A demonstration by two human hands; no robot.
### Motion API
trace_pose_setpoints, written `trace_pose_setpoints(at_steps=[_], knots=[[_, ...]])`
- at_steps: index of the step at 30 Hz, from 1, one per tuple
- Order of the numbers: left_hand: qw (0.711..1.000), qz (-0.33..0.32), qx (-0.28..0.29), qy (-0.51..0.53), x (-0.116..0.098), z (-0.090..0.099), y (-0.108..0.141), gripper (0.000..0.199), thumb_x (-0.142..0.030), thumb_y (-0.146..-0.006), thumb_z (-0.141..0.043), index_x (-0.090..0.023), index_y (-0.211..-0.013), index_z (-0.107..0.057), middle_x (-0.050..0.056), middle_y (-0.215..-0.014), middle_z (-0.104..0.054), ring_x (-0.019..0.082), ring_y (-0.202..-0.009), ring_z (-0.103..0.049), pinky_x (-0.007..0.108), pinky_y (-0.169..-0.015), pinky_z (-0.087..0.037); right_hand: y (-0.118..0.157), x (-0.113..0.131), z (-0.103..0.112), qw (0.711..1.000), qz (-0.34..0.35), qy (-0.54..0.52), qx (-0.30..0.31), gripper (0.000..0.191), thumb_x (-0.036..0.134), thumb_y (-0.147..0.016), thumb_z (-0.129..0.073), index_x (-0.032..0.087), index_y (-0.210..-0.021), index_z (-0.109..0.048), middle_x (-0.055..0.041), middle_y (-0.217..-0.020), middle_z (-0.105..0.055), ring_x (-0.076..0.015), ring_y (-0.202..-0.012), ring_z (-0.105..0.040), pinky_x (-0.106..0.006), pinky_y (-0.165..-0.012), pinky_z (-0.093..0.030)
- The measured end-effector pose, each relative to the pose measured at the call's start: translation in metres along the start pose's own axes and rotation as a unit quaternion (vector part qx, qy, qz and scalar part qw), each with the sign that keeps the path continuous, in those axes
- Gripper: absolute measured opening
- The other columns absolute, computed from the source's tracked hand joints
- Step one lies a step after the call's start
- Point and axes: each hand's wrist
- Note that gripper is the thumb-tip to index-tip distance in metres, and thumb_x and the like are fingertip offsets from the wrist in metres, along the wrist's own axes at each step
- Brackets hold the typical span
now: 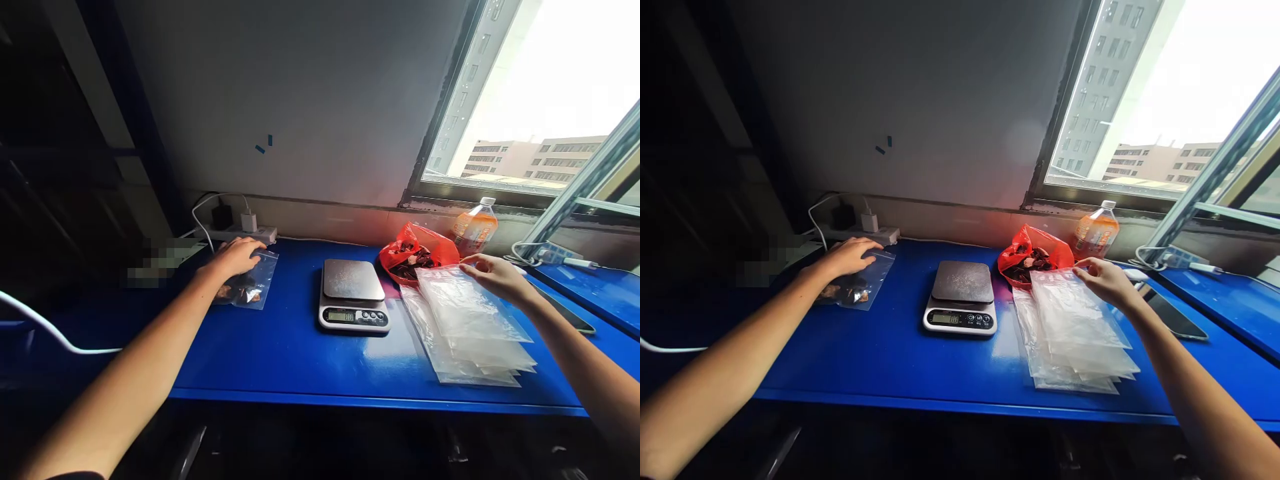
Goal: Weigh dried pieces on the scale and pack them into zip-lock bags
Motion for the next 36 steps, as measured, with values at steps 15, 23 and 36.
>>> trace_pose_setpoints(at_steps=[15, 23, 36], knots=[[0.999, -0.016, -0.024, -0.014, -0.009, -0.002, 0.000, 0.025, -0.030, -0.080, -0.051, -0.026, -0.102, -0.061, 0.007, -0.120, -0.061, 0.028, -0.116, -0.051, 0.044, -0.095, -0.037, 0.013, 0.203, -0.038, 0.967, 0.240, -0.088, -0.020, 0.011, 0.025, -0.087, -0.057, 0.020, -0.094, -0.063, -0.0056, -0.088, -0.064, -0.0181, -0.080, -0.059, -0.031, -0.070, -0.046], [1.000, -0.014, -0.019, -0.014, -0.008, -0.006, -0.006, 0.017, -0.034, -0.078, -0.052, -0.023, -0.089, -0.059, 0.007, -0.117, -0.060, 0.030, -0.117, -0.048, 0.046, -0.097, -0.035, 0.041, 0.222, -0.091, 0.943, 0.288, -0.152, 0.074, 0.009, 0.024, -0.090, -0.054, 0.019, -0.093, -0.062, -0.0048, -0.083, -0.063, -0.0186, -0.081, -0.056, -0.032, -0.074, -0.045], [0.998, -0.067, 0.020, -0.004, -0.013, -0.006, -0.004, 0.017, -0.025, -0.077, -0.050, -0.025, -0.089, -0.062, 0.004, -0.118, -0.060, 0.029, -0.121, -0.043, 0.047, -0.099, -0.032, 0.053, 0.221, -0.090, 0.936, 0.282, -0.178, 0.113, 0.009, 0.019, -0.090, -0.052, 0.020, -0.088, -0.061, -0.0032, -0.080, -0.061, -0.0164, -0.076, -0.055, -0.029, -0.070, -0.043]])
Point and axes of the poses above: each hand's wrist, its own y-axis away from the middle knuckle, its own z-axis out of the back of the hand, x = y × z
